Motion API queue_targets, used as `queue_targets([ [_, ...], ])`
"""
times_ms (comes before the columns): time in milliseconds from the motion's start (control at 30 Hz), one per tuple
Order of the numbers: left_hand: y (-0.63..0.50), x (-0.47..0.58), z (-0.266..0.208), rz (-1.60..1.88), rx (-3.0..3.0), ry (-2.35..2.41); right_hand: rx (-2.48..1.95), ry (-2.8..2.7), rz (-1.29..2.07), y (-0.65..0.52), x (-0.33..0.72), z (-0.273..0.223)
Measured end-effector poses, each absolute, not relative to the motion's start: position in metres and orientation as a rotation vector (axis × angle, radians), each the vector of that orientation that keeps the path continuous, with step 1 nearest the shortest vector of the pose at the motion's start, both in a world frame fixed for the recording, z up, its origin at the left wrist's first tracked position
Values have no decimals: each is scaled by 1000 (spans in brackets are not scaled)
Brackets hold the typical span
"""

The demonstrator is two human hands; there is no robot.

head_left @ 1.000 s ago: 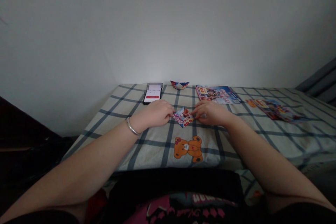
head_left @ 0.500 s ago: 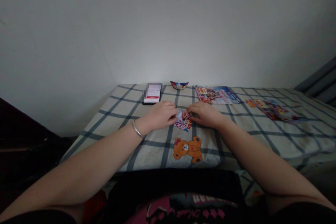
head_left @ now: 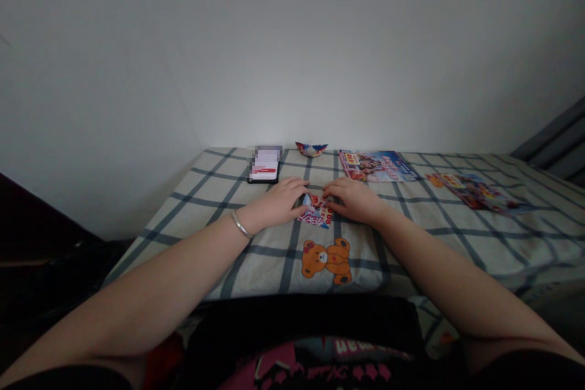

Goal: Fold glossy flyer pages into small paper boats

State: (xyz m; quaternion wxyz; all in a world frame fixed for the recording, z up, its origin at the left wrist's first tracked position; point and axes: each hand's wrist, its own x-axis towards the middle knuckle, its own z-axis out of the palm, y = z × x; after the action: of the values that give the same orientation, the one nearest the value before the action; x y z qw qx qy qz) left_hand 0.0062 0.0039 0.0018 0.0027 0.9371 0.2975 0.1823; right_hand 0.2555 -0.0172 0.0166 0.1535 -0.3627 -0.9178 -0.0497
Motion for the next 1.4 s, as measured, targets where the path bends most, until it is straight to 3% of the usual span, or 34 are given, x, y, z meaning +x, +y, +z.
queue_targets([
  [567,13,7,6,1019,2147,975,-1165,-2382,3,-13,262,17],
  [933,7,5,13,1344,2357,831,-1131,-2309,0,-14,267,18],
  [1400,12,0,8,854,2684,601,-1028,-2428,40,-7,270,14],
])
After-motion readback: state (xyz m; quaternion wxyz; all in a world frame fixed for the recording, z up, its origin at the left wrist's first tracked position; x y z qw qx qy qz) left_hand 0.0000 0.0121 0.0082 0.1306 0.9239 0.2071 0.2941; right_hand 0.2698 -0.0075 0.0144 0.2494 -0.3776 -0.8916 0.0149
